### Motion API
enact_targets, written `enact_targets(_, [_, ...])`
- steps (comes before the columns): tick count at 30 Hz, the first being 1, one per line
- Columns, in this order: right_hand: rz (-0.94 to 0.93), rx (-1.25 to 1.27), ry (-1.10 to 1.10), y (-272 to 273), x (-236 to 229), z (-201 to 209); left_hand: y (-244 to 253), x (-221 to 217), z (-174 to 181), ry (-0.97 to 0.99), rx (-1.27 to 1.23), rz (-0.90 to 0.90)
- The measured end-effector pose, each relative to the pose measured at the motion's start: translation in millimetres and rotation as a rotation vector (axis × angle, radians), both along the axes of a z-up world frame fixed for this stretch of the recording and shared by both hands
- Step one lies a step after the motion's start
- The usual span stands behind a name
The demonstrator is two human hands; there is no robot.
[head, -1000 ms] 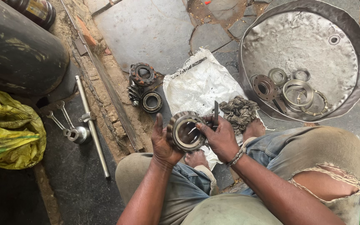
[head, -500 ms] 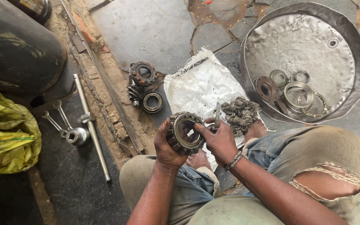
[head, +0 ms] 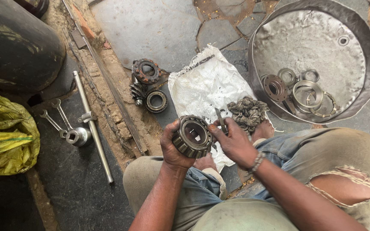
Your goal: The person cleans a tapered roller bearing by removing rollers, wiping them with a cloth, and scraping the cage with a small metal tool.
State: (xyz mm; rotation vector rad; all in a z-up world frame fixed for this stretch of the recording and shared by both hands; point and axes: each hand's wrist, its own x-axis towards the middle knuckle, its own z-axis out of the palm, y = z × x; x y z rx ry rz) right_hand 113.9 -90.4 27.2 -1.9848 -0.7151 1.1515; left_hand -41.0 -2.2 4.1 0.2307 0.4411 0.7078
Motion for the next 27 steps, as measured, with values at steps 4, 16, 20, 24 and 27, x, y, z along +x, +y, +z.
enact_targets(4, [0.292,0.122,-0.398,-14.6,31.9,21.2,3.2,0.9,-0.4,0.032,-0.043,0.058])
enact_targets(16, [0.593,0.193,-0.799,-3.1,22.6,83.5,-2.3,2.9,-1.6,-0.115,-0.058,-0.070])
enact_targets(20, [0.661,0.270,-0.875,-0.4,22.9,85.1,-1.5,0.8,-6.3,-0.132,-0.049,-0.096])
enact_targets(24, [0.754,0.278,-0.899,4.5,28.2,83.7,-0.5,-1.4,-9.7,-0.137,-0.026,-0.148])
enact_targets(27, [0.788,0.349,-0.999,2.8,30.9,79.6,-1.1,-1.7,-3.8,-0.077,-0.050,-0.150])
